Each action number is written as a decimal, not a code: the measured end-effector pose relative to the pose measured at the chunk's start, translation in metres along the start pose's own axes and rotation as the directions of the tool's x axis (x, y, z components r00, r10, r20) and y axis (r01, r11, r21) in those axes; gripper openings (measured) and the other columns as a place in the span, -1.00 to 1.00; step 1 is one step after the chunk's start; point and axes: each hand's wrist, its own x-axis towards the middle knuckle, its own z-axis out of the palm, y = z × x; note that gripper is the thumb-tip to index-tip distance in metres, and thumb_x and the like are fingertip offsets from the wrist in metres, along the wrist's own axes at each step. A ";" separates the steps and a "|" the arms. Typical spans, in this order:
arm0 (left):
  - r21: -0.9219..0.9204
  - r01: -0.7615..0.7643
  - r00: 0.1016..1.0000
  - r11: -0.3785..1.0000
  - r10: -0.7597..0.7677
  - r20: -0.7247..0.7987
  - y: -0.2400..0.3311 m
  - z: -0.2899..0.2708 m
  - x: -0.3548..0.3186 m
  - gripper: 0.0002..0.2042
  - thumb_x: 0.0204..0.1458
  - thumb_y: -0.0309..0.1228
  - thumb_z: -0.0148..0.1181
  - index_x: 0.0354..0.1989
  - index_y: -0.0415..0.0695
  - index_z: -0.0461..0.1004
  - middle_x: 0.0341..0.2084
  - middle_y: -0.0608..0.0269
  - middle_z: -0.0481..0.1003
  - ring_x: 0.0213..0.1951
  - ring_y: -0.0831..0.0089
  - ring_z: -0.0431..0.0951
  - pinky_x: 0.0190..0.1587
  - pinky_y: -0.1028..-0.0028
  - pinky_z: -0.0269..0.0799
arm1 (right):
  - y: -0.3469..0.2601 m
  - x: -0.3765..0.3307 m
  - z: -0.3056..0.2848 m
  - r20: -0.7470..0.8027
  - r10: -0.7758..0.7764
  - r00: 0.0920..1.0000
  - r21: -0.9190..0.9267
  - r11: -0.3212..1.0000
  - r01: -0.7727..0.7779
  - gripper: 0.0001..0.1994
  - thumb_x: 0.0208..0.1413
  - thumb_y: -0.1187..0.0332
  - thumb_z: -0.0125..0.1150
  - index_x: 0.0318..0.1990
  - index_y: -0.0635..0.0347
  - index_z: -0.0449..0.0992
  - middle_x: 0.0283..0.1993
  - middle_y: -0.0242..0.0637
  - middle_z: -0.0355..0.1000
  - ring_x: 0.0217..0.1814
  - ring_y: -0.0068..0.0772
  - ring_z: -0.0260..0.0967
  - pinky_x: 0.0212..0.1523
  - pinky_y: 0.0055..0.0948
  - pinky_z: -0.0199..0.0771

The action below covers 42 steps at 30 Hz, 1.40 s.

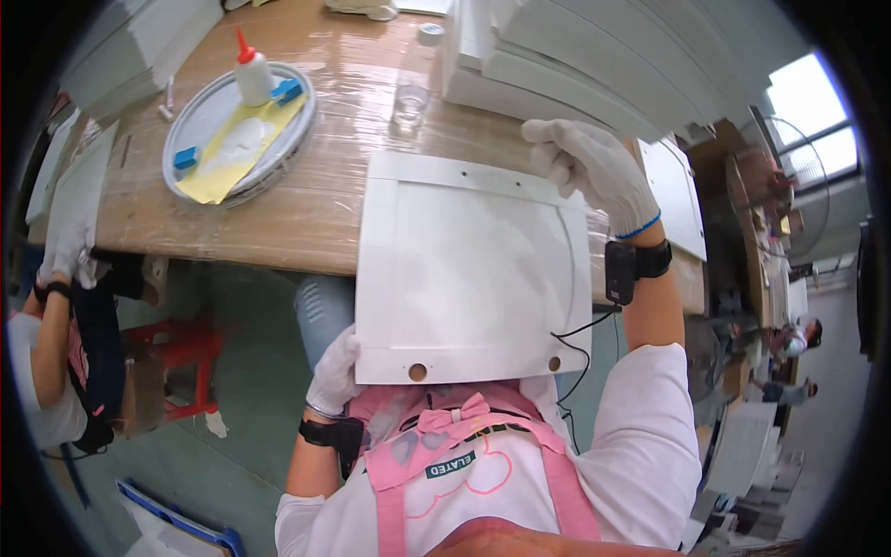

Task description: Cleaning and inspecting white cabinet door panels using a cloth, scraper, and cleaning solution.

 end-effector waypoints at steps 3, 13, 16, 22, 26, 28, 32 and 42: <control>0.109 -0.044 0.996 0.993 0.052 -0.076 -0.013 -0.005 -0.008 -0.38 0.37 -0.02 -0.21 0.34 -0.35 0.13 0.16 0.05 0.41 0.13 0.35 0.47 0.15 0.42 0.39 | 0.017 -0.094 -0.064 -0.361 0.000 0.932 0.002 1.000 0.001 -0.59 0.37 0.16 -0.03 0.03 0.37 0.54 -0.32 -0.37 0.50 -0.51 -0.69 0.31 -0.54 -0.65 0.36; -0.103 0.003 0.986 0.995 -0.020 -0.163 -0.009 0.037 -0.015 -0.31 0.35 0.11 -0.36 0.37 -0.27 0.09 0.25 0.02 0.33 0.14 0.16 0.46 0.11 0.20 0.48 | 0.171 -0.300 -0.127 -0.536 0.440 0.721 0.499 0.853 -0.149 -0.61 0.39 0.14 -0.04 0.00 0.33 0.51 -0.38 -0.38 0.48 -0.54 -0.64 0.33 -0.59 -0.65 0.34; 0.737 -0.055 0.973 0.674 0.201 -0.111 -0.011 -0.011 -0.024 -0.42 0.36 0.00 -0.24 0.33 -0.23 0.19 0.23 0.07 0.38 0.21 0.13 0.43 0.08 0.18 0.55 | 0.199 -0.302 -0.114 -0.470 0.458 0.755 0.556 0.818 -0.150 -0.61 0.39 0.13 -0.03 -0.01 0.33 0.51 -0.38 -0.39 0.48 -0.53 -0.63 0.32 -0.56 -0.64 0.35; -0.064 0.013 0.998 0.998 -0.017 -0.063 0.001 0.007 -0.017 -0.49 0.37 -0.07 -0.21 0.28 -0.24 0.25 0.21 0.08 0.39 0.23 0.19 0.41 0.20 0.27 0.42 | 0.224 -0.290 -0.090 -0.323 0.498 0.805 0.628 0.749 -0.211 -0.64 0.39 0.17 -0.05 -0.03 0.32 0.51 -0.39 -0.41 0.47 -0.53 -0.66 0.29 -0.58 -0.65 0.29; 0.084 0.000 0.968 0.996 0.021 -0.251 0.011 0.025 0.004 -0.49 0.38 -0.08 -0.21 0.26 -0.26 0.26 0.20 0.08 0.41 0.22 0.19 0.42 0.22 0.27 0.40 | 0.254 -0.293 -0.081 -0.219 0.548 0.808 0.701 0.664 -0.261 -0.68 0.35 0.22 0.00 0.00 0.33 0.48 -0.35 -0.31 0.52 -0.51 -0.60 0.40 -0.53 -0.63 0.48; 0.093 0.051 0.978 0.994 -0.031 -0.205 0.021 0.028 0.014 -0.51 0.39 -0.10 -0.22 0.25 -0.26 0.28 0.17 0.12 0.43 0.20 0.22 0.43 0.24 0.26 0.36 | 0.263 -0.298 -0.068 -0.192 0.549 0.813 0.736 0.629 -0.251 -0.69 0.34 0.25 0.00 -0.02 0.35 0.48 -0.35 -0.30 0.52 -0.49 -0.58 0.42 -0.53 -0.60 0.48; 0.088 0.067 0.988 0.994 -0.054 -0.145 0.041 -0.009 0.026 -0.55 0.39 -0.13 -0.19 0.24 -0.22 0.31 0.14 0.19 0.45 0.16 0.27 0.45 0.25 0.26 0.34 | 0.272 -0.310 -0.041 -0.076 0.532 0.843 0.820 0.514 -0.251 -0.74 0.30 0.40 -0.03 -0.01 0.39 0.47 -0.32 -0.28 0.52 -0.45 -0.57 0.45 -0.46 -0.57 0.52; 0.013 0.160 0.983 0.987 -0.158 -0.089 0.043 0.138 0.037 -0.46 0.31 -0.06 -0.06 0.27 -0.25 0.23 0.12 0.06 0.43 0.14 0.23 0.47 0.22 0.21 0.40 | 0.256 -0.319 0.028 -0.027 0.377 0.926 0.810 0.551 -0.201 -0.70 0.10 0.55 -0.03 -0.02 0.45 0.47 -0.25 -0.17 0.49 -0.35 -0.46 0.48 -0.35 -0.47 0.55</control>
